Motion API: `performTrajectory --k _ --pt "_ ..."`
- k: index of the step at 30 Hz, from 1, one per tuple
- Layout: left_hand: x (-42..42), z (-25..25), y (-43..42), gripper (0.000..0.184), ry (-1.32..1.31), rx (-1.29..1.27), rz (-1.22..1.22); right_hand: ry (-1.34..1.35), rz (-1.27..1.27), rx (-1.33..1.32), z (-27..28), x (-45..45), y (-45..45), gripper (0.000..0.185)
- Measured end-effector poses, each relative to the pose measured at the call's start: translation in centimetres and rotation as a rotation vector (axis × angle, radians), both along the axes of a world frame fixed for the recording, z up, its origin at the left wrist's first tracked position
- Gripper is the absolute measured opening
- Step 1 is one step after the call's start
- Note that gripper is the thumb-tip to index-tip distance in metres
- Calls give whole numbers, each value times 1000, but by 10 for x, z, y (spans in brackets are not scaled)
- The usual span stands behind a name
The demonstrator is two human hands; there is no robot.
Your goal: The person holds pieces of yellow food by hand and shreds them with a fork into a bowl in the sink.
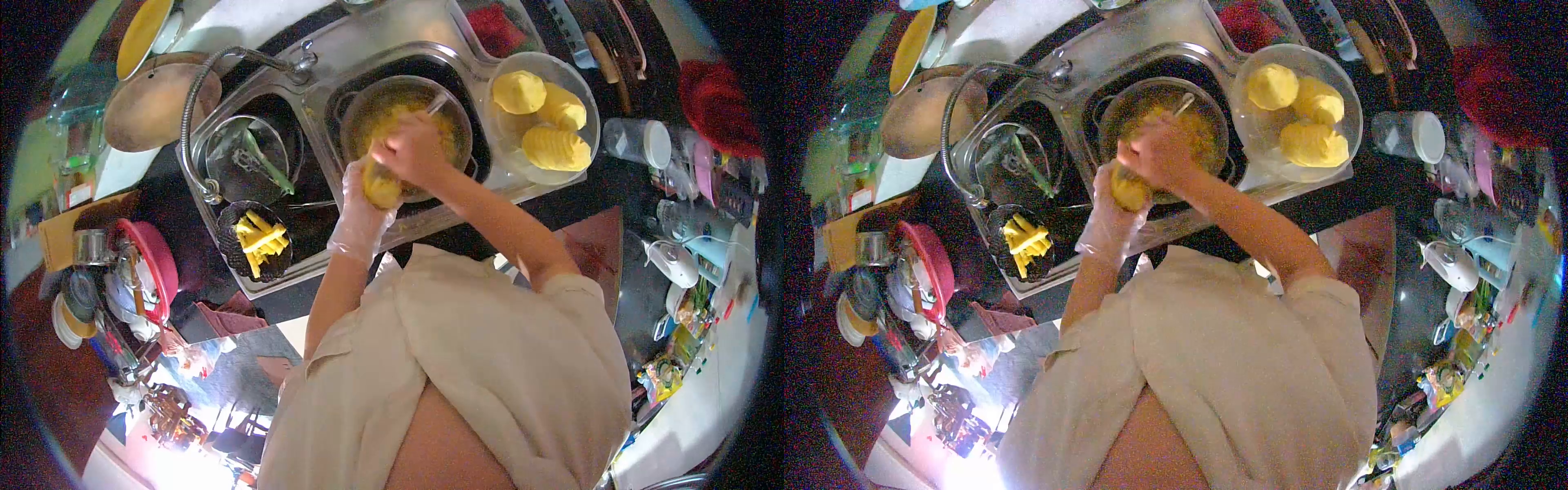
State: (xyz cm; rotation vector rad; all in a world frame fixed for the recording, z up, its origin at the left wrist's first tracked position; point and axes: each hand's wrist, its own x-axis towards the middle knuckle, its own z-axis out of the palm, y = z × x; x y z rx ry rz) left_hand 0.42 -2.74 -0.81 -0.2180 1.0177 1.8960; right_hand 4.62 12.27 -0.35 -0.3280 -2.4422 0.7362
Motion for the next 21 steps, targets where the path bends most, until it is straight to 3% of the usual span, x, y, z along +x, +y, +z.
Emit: performTrajectory --k 1,3,6,8,11,15,18,19,21 --pt "0 -12 -3 58 375 -210 -159 23 -65 38 -16 -5 3 31" --pt "1 -16 -4 54 759 -419 -312 54 -129 79 -33 -13 20 31" --pt "2 4 0 36 635 -266 -181 -25 -101 278 -30 -8 35 30" --pt "-9 -6 -3 25 -303 -209 -19 -128 -48 101 -19 -9 21 32" --pt "-8 -11 -2 24 -242 -249 40 39 -124 131 -49 -15 13 33" --pt "-15 -21 -9 27 -337 -257 -60 -62 -84 333 -38 -12 35 33" --pt "-2 -8 -13 30 89 -289 -141 -173 -86 133 -30 -13 20 33" --pt "2 -12 -15 31 646 -400 -214 -93 -82 93 -36 -11 15 35" --pt "3 -34 -18 31 1215 -487 -270 -4 -74 64 -43 -11 23 36"
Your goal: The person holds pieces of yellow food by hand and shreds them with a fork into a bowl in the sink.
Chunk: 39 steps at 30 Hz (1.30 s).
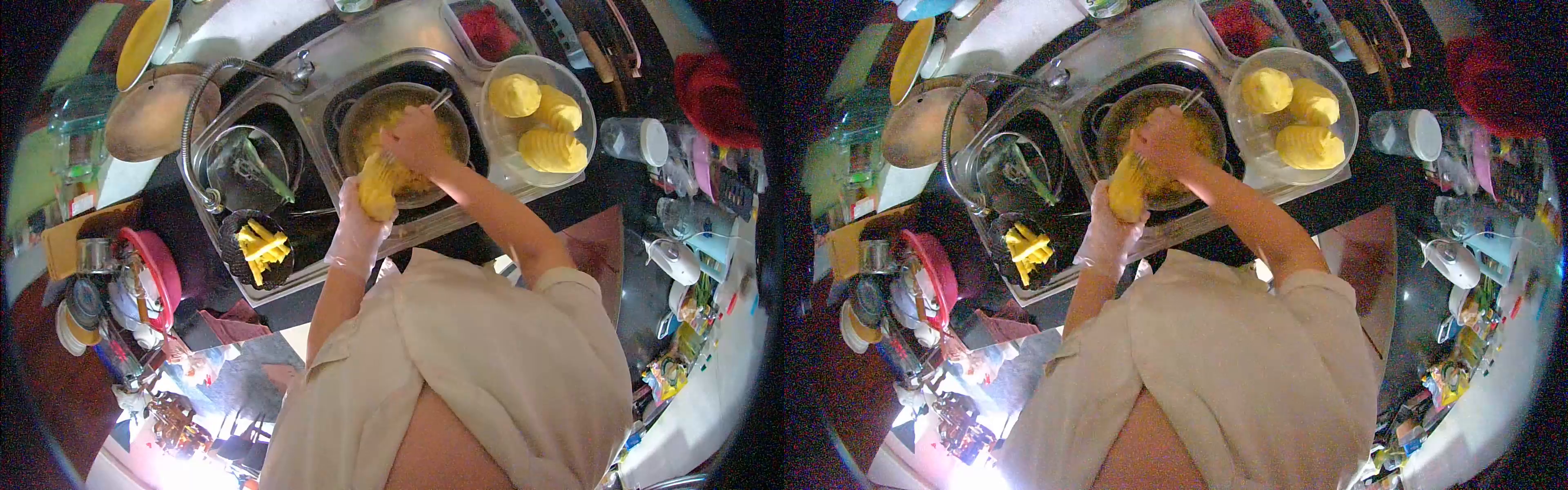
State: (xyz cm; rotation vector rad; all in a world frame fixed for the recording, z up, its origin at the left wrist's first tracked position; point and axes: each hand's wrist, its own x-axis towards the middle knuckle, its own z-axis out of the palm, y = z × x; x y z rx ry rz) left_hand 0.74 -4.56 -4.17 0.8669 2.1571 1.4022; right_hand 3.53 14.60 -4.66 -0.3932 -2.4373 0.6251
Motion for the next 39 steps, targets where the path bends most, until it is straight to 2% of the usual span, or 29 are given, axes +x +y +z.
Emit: performTrajectory --k 1,2,3,4,6,7,10,11,12,13,14,15,17,18,19,21,22,23,25,27,28,30,31,32,33,34,35,37,39 --pt "-1 -10 -3 33 -357 -1 106 -103 -3 105 -3 2 11 36" --pt "-6 -20 -6 38 -531 2 149 -202 -8 211 -6 2 17 36" --pt "-12 -17 -4 45 -699 5 209 -192 -8 216 -2 -3 19 36" --pt "-15 19 5 44 -1142 110 314 -122 -25 133 4 -4 15 36" --pt "-6 41 12 26 -1108 160 356 -52 -32 53 4 -6 4 36" --pt "-2 53 16 30 -1091 185 377 -17 -19 63 -3 -7 -8 36" --pt "-11 17 8 28 -1217 300 268 -43 -9 144 -14 -5 10 36" --pt "-9 -21 -8 32 -855 114 203 -116 -28 197 -13 0 14 36" --pt "-9 -23 -7 36 -670 39 165 -119 -28 194 -4 2 11 36" --pt "-9 -6 2 40 -482 -43 142 -106 -41 75 12 1 12 35" --pt "-4 14 4 48 -253 -17 84 -103 -52 -57 23 5 3 33" --pt "-1 36 8 57 -24 5 24 -108 -46 -61 28 9 -11 33" --pt "-4 18 3 59 -69 -9 24 -102 83 -140 35 13 -26 32" --pt "-1 14 -3 61 -122 -36 23 31 79 -2 11 11 -22 33" --pt "1 19 0 61 -119 -31 22 34 79 3 12 15 -16 33" --pt "5 35 2 66 -171 52 -16 -145 10 -7 18 19 -6 34" --pt "1 38 9 66 -167 57 -8 -141 19 -2 28 12 -8 34" --pt "0 41 11 67 -490 108 85 -97 48 -41 39 11 -21 35" --pt "1 43 9 69 -808 158 163 -48 59 -75 33 11 -27 36" --pt "3 42 4 69 157 -122 -21 -8 -9 52 -4 7 -14 36" --pt "3 35 1 69 157 -122 -27 -8 -14 51 -4 10 -4 36" --pt "3 13 -8 62 -84 -75 5 -180 51 271 1 15 12 34" --pt "-5 -4 -7 62 -74 -64 7 -169 52 282 8 8 12 34" --pt "-9 -24 -12 58 -287 -64 51 -129 38 162 15 6 0 33" --pt "-6 -18 -14 56 -400 -69 70 -97 24 32 19 7 -11 32" --pt "-4 -10 -14 54 -510 -75 94 -100 21 29 13 7 -13 32" --pt "3 38 -1 47 -534 -7 101 -84 4 48 3 7 -14 33" --pt "0 55 9 40 -546 76 116 -56 -2 77 -9 -3 3 33" --pt "-9 36 5 29 -1547 295 380 -239 26 404 -12 1 20 33"
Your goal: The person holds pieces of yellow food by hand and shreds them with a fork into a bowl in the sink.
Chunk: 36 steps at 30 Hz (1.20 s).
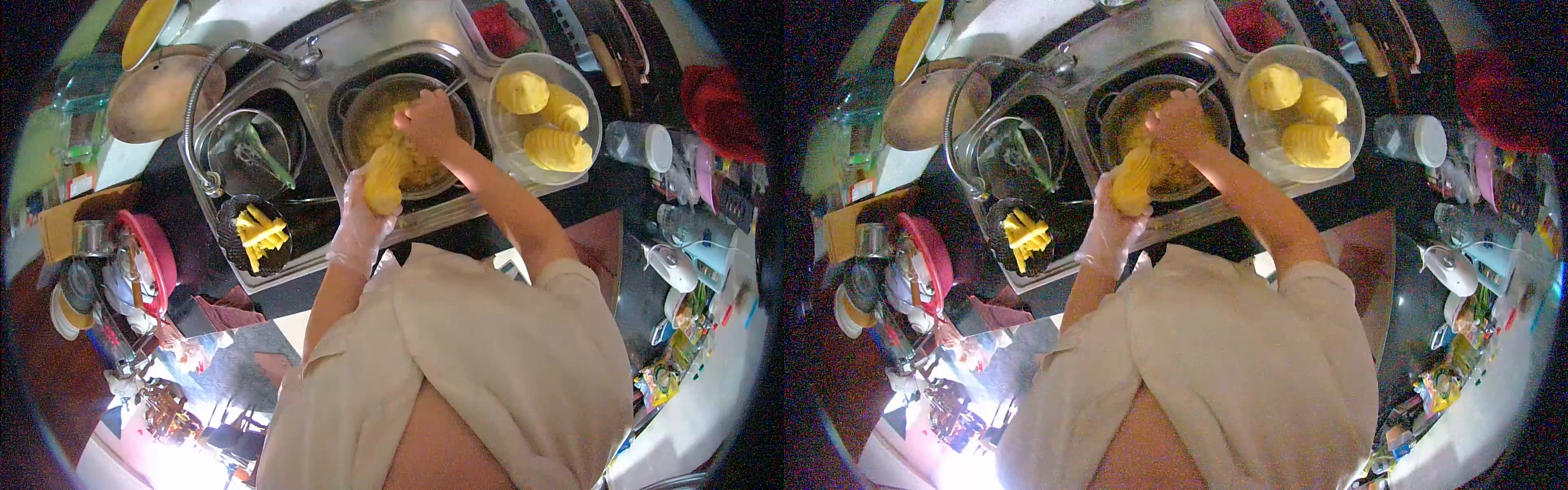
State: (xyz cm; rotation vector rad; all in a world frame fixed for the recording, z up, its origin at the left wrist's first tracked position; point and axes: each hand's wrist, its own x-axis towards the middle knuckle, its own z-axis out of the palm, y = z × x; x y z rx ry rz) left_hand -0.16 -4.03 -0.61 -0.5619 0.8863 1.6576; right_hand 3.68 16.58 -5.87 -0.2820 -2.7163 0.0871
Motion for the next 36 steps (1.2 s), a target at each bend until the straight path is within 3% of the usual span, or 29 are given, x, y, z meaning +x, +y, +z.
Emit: performTrajectory --k 1,3,4,6,9,13,15,18,21,24,26,27,30,32,34,35,36 --pt "-2 -4 2 29 7 8 -1 7 -1 8 1 -4 4 33" --pt "1 -1 2 37 281 -42 -79 123 -167 -270 3 0 1 34" --pt "2 6 4 40 370 -63 -102 122 -163 -270 4 2 -1 34" --pt "-3 22 7 42 63 4 5 -177 -302 -500 6 10 -13 39" --pt "-7 11 15 43 31 4 147 -2 -224 -555 21 23 -39 36" --pt "-7 20 29 45 84 48 77 180 -256 -445 31 23 -31 33" --pt "-6 25 28 44 64 66 113 240 -210 -586 42 22 -23 36" --pt "-18 8 22 43 13 183 86 311 -81 -594 60 18 -28 32" --pt "-10 14 28 41 1 141 151 226 -11 -479 78 15 -36 33" --pt "-1 4 20 39 62 187 115 311 67 -459 76 10 -41 33" --pt "-1 -4 12 35 -84 242 105 311 76 -441 74 10 -42 32" --pt "5 -1 14 34 164 82 50 309 85 -424 73 10 -43 31" --pt "9 17 17 33 214 -29 82 336 128 -324 44 11 -27 30" --pt "6 33 14 33 23 177 51 225 25 -310 15 27 -18 30" --pt "2 27 18 35 7 193 85 135 -34 -286 25 16 -11 30" --pt "6 17 18 36 430 -15 4 176 -109 -335 28 15 -14 30" --pt "8 17 16 36 587 -21 -61 206 -199 -387 43 21 -21 30"
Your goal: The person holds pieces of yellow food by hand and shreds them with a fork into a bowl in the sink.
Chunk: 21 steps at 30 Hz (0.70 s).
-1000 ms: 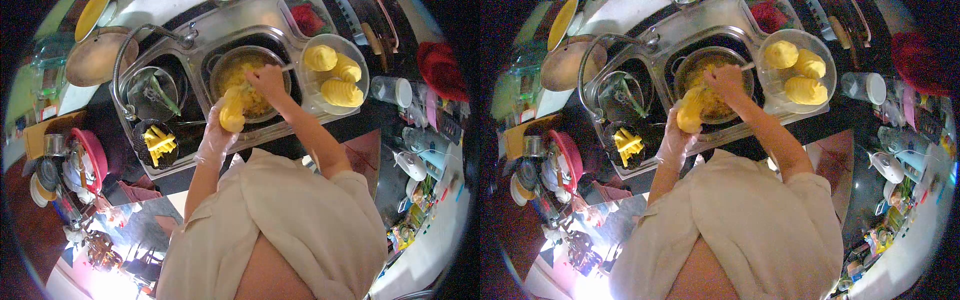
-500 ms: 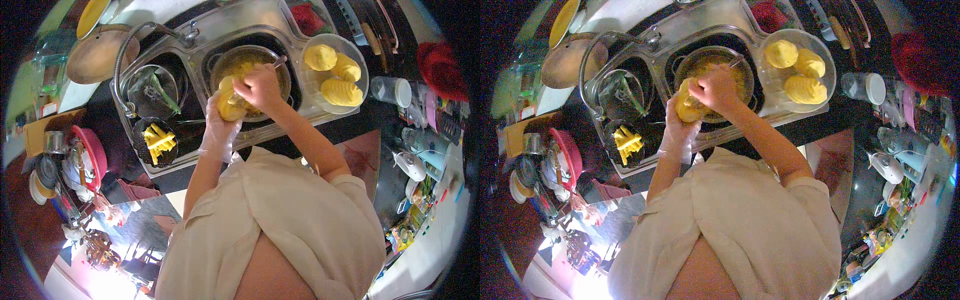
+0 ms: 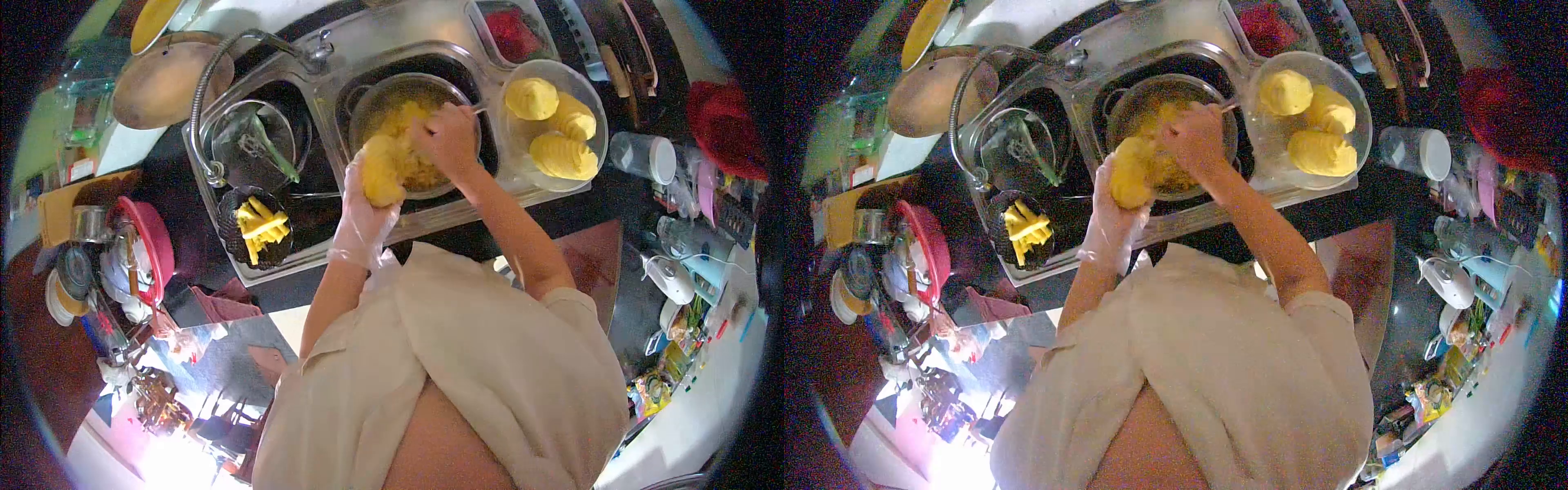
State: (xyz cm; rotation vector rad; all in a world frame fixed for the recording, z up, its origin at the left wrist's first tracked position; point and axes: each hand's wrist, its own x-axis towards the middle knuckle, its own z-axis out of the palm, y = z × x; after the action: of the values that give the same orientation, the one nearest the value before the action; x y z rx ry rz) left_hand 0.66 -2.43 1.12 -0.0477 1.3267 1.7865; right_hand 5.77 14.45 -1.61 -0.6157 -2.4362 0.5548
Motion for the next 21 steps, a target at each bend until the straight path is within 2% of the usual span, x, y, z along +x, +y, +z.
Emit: performTrajectory --k 1,2,3,4,5,7,8,10,11,12,14,17,19,20,21 --pt "2 1 -1 38 161 -28 -51 -10 123 -30 14 1 -9 31" --pt "5 2 -2 39 320 -58 -88 -12 115 -29 11 -4 -13 31" --pt "6 4 -5 46 578 -116 -175 89 138 -44 5 -7 -21 31" --pt "6 5 -6 64 842 -170 -259 195 163 -54 -2 -10 -24 31" --pt "2 -7 -6 64 851 -163 -251 202 167 -44 -11 -14 -16 31" --pt "2 -21 -10 61 495 -164 -241 84 166 69 -19 -15 -6 32" --pt "1 -27 -14 61 499 -165 -240 88 167 69 -23 -12 -5 32" --pt "-8 8 5 46 -580 146 217 14 121 -51 0 -15 0 30" --pt "-5 4 -2 46 -590 132 226 3 125 -66 8 -14 -13 30" --pt "-1 -5 -8 39 -388 113 156 82 183 -84 17 -16 -29 29" --pt "-6 -31 -7 34 -171 115 72 176 235 -77 14 -22 -30 28" --pt "-5 -57 -14 33 -184 -132 82 153 189 -61 -20 -27 -19 27" --pt "1 -49 -13 35 -50 -196 78 132 189 137 -23 -30 -4 28" --pt "3 -44 -15 35 -4 -220 77 134 187 137 -25 -28 -6 28" --pt "4 -30 -12 37 367 -271 -51 101 190 51 -10 -27 -6 27"
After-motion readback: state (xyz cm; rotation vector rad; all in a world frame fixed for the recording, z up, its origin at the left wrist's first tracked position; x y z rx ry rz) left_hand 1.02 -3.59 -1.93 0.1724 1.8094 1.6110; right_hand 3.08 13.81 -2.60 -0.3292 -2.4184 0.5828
